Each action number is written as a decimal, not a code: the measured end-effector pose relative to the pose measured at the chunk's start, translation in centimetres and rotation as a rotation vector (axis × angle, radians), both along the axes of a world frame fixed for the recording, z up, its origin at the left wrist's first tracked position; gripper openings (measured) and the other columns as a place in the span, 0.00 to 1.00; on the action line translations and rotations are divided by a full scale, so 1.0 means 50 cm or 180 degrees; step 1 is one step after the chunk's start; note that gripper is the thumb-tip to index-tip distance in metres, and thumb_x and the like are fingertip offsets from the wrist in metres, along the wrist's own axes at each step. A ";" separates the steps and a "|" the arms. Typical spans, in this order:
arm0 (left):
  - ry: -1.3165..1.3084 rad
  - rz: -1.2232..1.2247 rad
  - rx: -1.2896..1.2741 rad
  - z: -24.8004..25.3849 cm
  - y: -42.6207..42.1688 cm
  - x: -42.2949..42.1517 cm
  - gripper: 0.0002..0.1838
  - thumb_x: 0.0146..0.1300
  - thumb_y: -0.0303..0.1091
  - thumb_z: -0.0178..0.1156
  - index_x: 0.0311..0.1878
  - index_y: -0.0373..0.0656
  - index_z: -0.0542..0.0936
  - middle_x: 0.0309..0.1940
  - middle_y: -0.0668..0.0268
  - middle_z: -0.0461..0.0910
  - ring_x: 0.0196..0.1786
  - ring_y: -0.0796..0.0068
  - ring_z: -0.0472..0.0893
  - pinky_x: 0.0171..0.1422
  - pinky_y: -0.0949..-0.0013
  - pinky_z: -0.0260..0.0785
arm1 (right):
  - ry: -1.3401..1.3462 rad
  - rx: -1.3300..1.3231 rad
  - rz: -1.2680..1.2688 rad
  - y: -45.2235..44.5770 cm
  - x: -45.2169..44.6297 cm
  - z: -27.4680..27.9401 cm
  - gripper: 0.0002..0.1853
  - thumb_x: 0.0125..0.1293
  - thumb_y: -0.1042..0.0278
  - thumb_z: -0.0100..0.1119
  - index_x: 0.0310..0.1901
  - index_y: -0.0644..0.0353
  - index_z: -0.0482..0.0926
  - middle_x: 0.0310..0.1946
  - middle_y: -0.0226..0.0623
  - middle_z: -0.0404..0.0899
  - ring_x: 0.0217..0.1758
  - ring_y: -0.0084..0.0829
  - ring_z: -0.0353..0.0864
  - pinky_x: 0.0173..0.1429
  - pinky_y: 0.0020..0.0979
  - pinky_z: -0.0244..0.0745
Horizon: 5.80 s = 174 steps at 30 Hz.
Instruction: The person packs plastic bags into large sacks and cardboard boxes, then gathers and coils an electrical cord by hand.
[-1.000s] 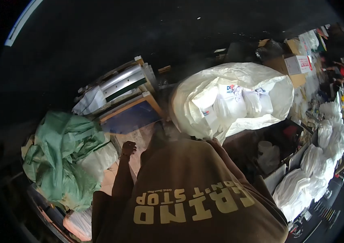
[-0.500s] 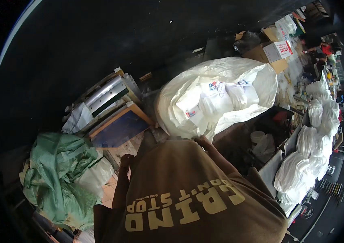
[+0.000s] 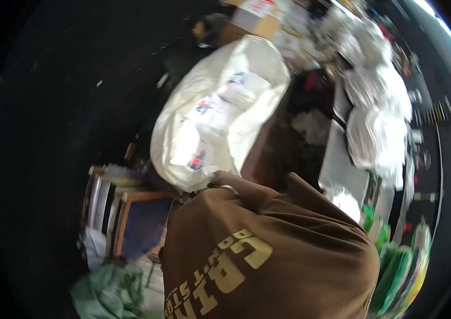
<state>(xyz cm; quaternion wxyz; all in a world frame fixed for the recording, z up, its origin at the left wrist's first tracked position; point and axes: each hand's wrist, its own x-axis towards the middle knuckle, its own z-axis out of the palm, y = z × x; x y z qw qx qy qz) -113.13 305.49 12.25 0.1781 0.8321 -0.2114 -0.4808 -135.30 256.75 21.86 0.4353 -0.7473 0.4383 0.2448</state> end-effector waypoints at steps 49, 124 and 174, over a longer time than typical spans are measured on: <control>0.0590 -0.0094 0.0285 0.350 -0.532 -0.053 0.27 0.60 0.58 0.61 0.47 0.42 0.74 0.33 0.64 0.78 0.27 0.76 0.77 0.27 0.71 0.70 | -0.0872 -0.0506 -0.0538 0.164 -0.297 -0.003 0.14 0.49 0.58 0.60 0.26 0.63 0.81 0.29 0.51 0.81 0.34 0.50 0.81 0.36 0.47 0.75; -0.0702 -0.2514 -0.1593 0.212 -0.873 -0.234 0.13 0.63 0.30 0.47 0.46 0.37 0.77 0.29 0.54 0.82 0.33 0.55 0.84 0.36 0.56 0.76 | 0.1081 -0.0372 -0.1520 0.088 -0.289 0.101 0.17 0.64 0.59 0.54 0.42 0.67 0.79 0.37 0.55 0.81 0.42 0.48 0.81 0.46 0.40 0.72; -0.1924 -0.1147 0.0140 -0.871 -1.090 0.284 0.26 0.58 0.45 0.61 0.60 0.47 0.72 0.52 0.50 0.72 0.50 0.53 0.75 0.54 0.56 0.69 | 0.0736 -0.0457 -0.1884 0.165 -0.216 -0.338 0.32 0.55 0.46 0.59 0.57 0.58 0.71 0.48 0.49 0.79 0.45 0.50 0.80 0.50 0.41 0.74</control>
